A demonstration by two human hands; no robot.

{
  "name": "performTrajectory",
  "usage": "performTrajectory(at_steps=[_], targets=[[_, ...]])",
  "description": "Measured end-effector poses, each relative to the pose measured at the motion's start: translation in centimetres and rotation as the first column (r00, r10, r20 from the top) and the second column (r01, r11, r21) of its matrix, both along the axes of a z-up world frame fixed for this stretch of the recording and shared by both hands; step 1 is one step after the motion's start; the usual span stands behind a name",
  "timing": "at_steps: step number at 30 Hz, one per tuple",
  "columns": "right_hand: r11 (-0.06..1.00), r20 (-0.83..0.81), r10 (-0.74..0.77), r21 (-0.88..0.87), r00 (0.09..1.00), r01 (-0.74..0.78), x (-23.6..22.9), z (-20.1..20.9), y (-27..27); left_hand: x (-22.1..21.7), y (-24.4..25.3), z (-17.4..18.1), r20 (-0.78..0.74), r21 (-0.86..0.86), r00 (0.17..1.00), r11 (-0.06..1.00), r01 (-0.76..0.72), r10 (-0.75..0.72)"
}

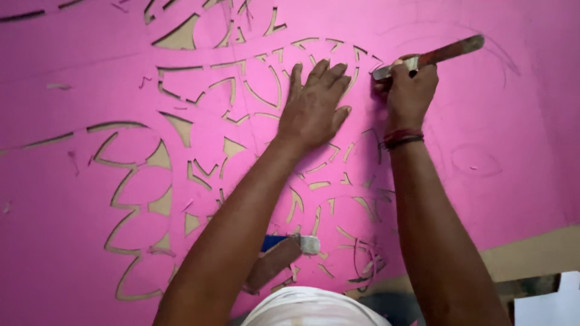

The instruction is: The person carves an intricate pattern into a pink board using a handheld knife.

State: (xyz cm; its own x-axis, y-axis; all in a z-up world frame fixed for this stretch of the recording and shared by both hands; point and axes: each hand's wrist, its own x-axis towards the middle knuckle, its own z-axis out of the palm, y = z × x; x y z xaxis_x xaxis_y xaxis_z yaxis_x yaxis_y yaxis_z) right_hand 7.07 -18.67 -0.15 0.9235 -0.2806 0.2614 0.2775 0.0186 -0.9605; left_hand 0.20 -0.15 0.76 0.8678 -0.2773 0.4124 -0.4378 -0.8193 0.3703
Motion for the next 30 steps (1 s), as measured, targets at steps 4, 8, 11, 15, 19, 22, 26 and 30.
performTrajectory(at_steps=[4,8,11,15,19,22,26,30], targets=[[1.0,-0.001,-0.019,0.012,1.0,0.019,-0.3,0.0,0.1,2.4,-1.0,0.9,0.107,-0.068,0.994,0.998,-0.012,0.019],[0.985,-0.065,-0.081,0.146,0.995,0.089,-0.7,0.1,-0.1,5.2,-2.7,1.4,0.275,-0.07,0.961,0.996,0.057,-0.036],[0.992,-0.083,-0.123,0.001,0.989,0.123,-0.4,0.2,-0.3,6.6,-3.3,1.0,0.2,-0.005,0.979,0.999,0.044,-0.042],[0.98,-0.073,-0.197,-0.01,0.978,0.196,0.2,0.1,-0.1,7.2,-3.6,0.5,0.197,-0.055,0.98,0.998,0.034,-0.022],[0.954,-0.065,-0.295,-0.077,0.953,0.29,0.6,0.0,0.8,7.0,-3.5,0.4,0.201,-0.101,0.98,0.994,0.031,-0.01],[0.942,-0.041,-0.326,-0.103,0.945,0.32,1.0,-0.1,1.2,6.9,-3.4,0.2,0.231,-0.141,0.973,0.989,0.045,-0.011],[0.973,-0.088,-0.22,-0.086,0.972,0.212,0.8,-0.1,1.0,6.5,-3.2,0.2,0.226,-0.121,0.974,0.992,0.031,-0.003],[0.986,-0.058,-0.167,-0.014,0.984,0.167,0.1,0.1,0.8,6.1,-3.2,0.8,0.241,-0.151,0.97,0.987,0.048,-0.011]])
